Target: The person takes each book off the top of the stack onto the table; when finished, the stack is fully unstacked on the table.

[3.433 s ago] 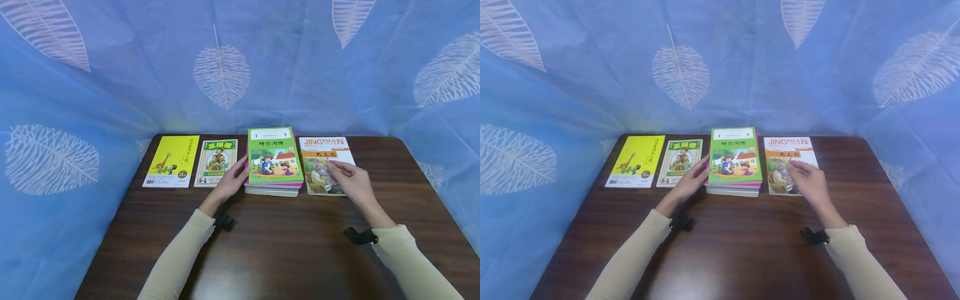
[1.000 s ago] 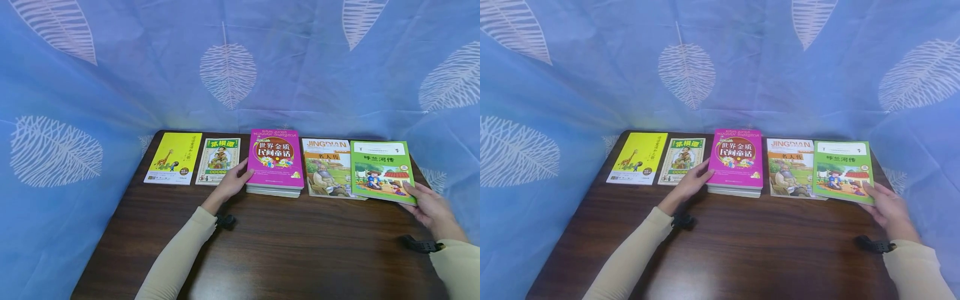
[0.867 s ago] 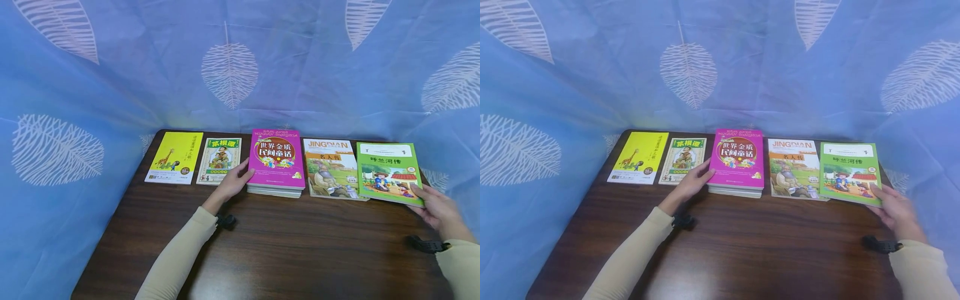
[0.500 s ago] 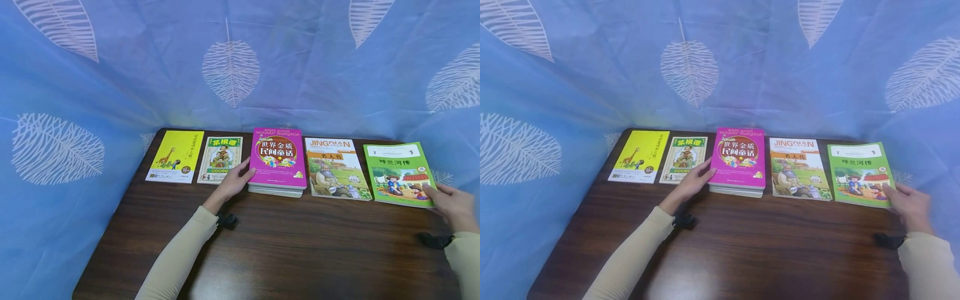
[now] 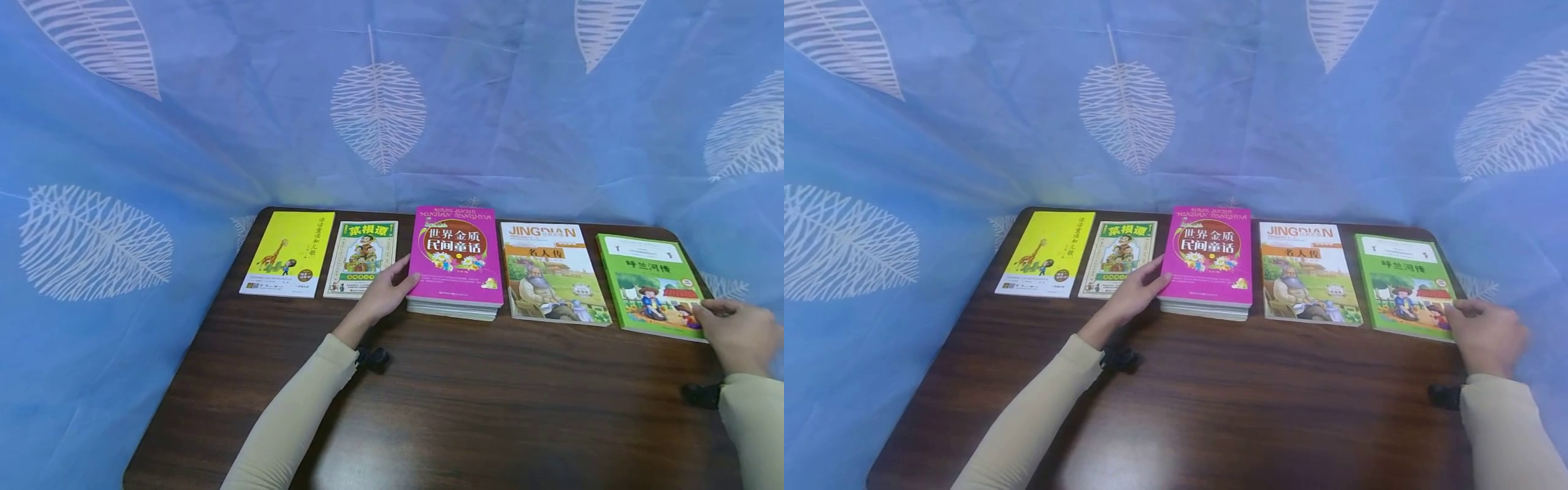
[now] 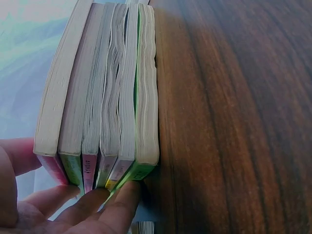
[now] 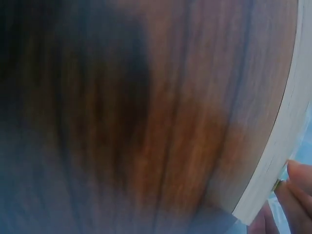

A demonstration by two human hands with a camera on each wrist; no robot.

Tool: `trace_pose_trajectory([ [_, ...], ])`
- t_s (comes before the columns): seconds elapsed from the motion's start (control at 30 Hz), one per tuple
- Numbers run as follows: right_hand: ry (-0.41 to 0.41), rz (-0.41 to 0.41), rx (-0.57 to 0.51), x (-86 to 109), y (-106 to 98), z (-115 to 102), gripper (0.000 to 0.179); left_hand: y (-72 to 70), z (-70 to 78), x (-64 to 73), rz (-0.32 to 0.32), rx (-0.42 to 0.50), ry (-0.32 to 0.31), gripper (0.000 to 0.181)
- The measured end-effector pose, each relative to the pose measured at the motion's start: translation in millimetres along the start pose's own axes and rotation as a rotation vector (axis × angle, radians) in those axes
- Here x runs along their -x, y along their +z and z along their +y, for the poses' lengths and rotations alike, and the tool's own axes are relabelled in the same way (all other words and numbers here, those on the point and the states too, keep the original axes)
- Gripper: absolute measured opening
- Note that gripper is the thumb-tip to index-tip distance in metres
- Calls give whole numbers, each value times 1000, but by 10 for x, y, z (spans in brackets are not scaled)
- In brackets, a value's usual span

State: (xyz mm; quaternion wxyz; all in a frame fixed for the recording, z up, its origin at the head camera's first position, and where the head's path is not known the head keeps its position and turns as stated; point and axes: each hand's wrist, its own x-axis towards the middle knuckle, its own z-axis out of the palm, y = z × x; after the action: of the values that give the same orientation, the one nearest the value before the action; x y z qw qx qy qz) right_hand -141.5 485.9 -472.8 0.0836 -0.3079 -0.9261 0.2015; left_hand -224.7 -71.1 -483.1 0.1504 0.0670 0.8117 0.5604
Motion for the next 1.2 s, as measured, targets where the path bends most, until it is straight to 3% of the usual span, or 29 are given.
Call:
trace_pose_trajectory([
  [0.13,17,-34,64,-50,6,-14,52,-2,40,-12,13,-8,-16,64],
  [0.27,58,-68,15,-86,12,-106,65,2,84,-45,16,-17,-34,68],
  [0.53,-212,23,-215,19,166,-565,58,23,130,-57,8,-17,-29,80],
  [0.73,-215,-78,-382,279,347,-1066,61,62,163,-21,18,-29,-57,83],
  [1.0,-385,-193,-639,627,534,-1706,57,80,180,-11,48,-76,-85,86],
  [1.2,-440,-303,-611,853,692,-1997,60,85,188,-16,35,-83,-63,83],
])
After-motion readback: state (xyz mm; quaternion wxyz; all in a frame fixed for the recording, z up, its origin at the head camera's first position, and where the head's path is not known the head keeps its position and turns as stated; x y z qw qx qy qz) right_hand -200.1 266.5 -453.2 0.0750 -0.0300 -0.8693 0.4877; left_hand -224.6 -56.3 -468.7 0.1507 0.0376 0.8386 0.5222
